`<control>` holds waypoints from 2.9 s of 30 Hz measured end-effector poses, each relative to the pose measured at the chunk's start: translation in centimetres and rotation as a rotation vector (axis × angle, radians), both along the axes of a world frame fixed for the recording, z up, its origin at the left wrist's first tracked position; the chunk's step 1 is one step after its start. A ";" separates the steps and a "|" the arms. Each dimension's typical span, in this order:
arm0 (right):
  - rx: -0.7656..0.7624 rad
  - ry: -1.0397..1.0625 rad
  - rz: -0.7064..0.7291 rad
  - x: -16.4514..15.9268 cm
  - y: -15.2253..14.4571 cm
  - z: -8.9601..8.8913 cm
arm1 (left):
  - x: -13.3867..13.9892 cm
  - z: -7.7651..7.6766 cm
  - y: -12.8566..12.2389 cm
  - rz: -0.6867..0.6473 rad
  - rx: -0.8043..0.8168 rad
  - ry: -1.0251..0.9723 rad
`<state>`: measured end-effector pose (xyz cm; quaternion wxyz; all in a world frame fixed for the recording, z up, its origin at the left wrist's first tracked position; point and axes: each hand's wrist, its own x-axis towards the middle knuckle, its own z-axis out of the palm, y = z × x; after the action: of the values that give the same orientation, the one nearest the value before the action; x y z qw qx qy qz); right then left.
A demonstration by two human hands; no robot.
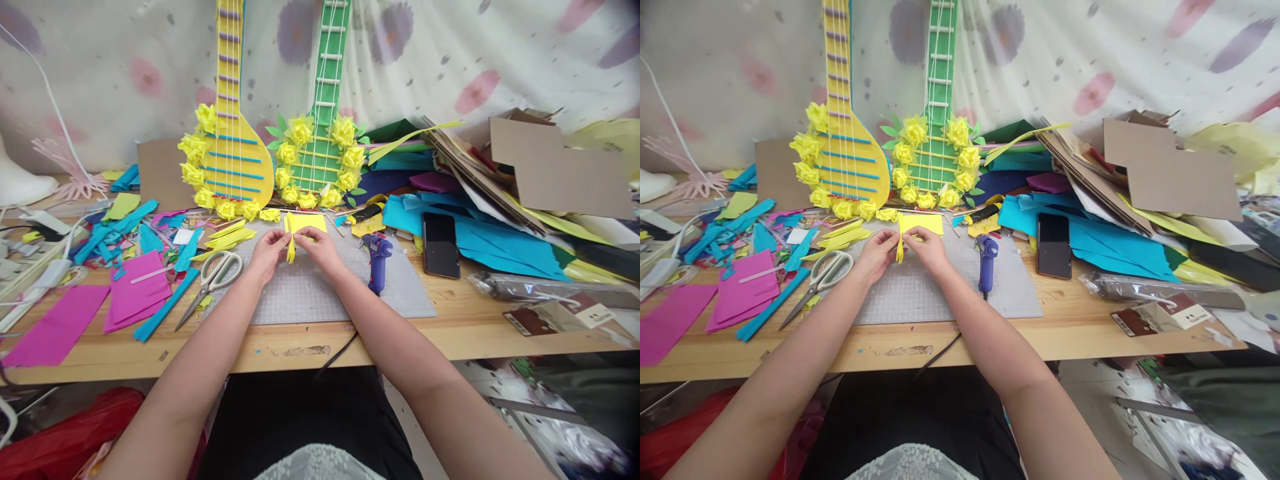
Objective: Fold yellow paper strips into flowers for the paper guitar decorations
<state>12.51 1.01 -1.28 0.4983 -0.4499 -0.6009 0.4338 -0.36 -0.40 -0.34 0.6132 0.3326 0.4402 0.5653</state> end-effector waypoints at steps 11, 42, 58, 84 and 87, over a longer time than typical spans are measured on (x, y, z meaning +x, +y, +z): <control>0.121 -0.354 -0.076 0.2 -0.5 0.4 | 0.6 0.2 -0.2 0.054 0.007 0.106; 0.185 -0.588 -0.199 1.1 -0.3 0.8 | 1.5 -0.1 -0.1 0.196 -0.033 0.064; 0.164 -0.551 -0.103 1.1 0.0 0.5 | 0.9 0.3 -0.3 0.028 -0.088 -0.015; 0.186 -0.526 -0.090 1.6 0.3 0.5 | 0.6 0.3 -0.2 -0.087 -0.090 -0.007; 0.184 -0.504 -0.083 1.5 0.4 0.4 | 0.5 0.3 -0.1 -0.114 -0.105 -0.034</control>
<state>14.00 1.38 -0.86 0.3889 -0.5208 -0.7241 0.2309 0.11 -0.51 -0.01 0.6686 0.3148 0.4391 0.5110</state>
